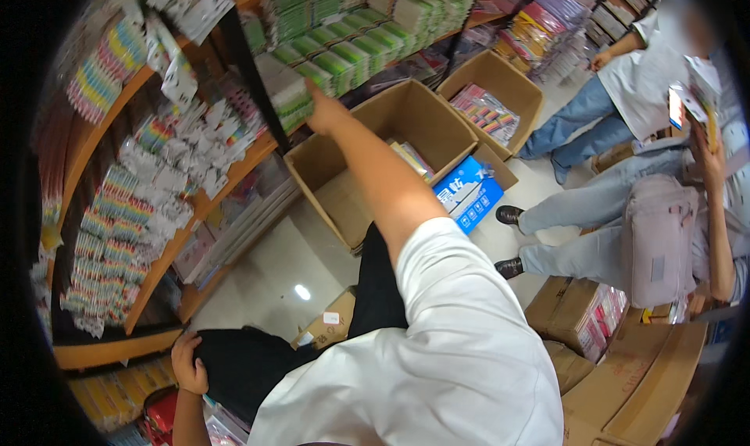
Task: The person sits on the floor and transfers stacks of packaged stationery items from cardboard boxes onto nearby shelves. They repeatedly pick up bundles, place them on shelves, and occasionally adjust boxes or items on the floor.
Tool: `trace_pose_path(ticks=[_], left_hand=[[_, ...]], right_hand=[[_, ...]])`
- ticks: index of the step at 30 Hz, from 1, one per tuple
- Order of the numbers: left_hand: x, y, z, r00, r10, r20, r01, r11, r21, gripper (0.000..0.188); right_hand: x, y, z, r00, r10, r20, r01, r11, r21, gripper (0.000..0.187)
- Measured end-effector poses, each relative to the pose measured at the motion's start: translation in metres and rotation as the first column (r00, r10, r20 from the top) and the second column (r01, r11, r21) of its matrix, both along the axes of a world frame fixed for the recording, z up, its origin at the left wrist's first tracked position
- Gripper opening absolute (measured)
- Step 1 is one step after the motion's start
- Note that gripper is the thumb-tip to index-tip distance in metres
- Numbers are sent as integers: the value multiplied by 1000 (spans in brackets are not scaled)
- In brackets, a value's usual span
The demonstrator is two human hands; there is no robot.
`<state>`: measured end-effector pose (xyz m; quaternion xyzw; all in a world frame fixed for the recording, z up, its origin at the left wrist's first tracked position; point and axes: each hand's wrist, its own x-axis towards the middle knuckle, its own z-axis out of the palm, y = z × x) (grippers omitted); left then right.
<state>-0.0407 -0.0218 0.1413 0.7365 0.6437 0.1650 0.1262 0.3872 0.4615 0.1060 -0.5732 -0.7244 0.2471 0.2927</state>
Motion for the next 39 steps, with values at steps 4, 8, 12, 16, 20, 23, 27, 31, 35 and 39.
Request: trace_pose_path(ticks=[4,8,12,16,20,23,27,31,35,39], left_hand=[[-18,10,-16,995,-95,32,94,995,21,41],[-21,-13,-3,988,-146,-44,148,988,50,44],[-55,-5,-28,969,-242,-46,243,970,18,51],[-53,5,-26,959,-282,-5,282,959,-4,51],[-38,10,1,969,-239,68,244,968,-64,48],[-54,18,-10,970,-229,83,239,959,-152,47],[-127,41,-93,983,-165,-81,135,946,-296,44],[-119,101,-112,968,-51,-245,-95,832,-547,52],[-50,141,-105,968,-154,-200,5,804,-595,46],[-27,164,-160,885,-333,-325,24,730,-683,42]], right_hand=[[2,16,2,986,-85,147,90,996,-27,87],[-41,-12,33,969,100,225,-31,955,-295,117],[-39,-14,50,945,104,311,18,930,-366,112],[-20,-34,24,998,-17,61,23,996,-88,92],[13,-136,-6,968,149,-201,-159,986,-38,60],[71,-234,5,920,137,366,-128,991,-49,46],[106,-313,9,943,-46,328,25,997,67,54],[114,-347,4,949,-182,259,158,981,113,58],[119,-356,5,922,-257,288,234,966,112,59],[136,-359,-4,948,-244,203,216,965,151,60]])
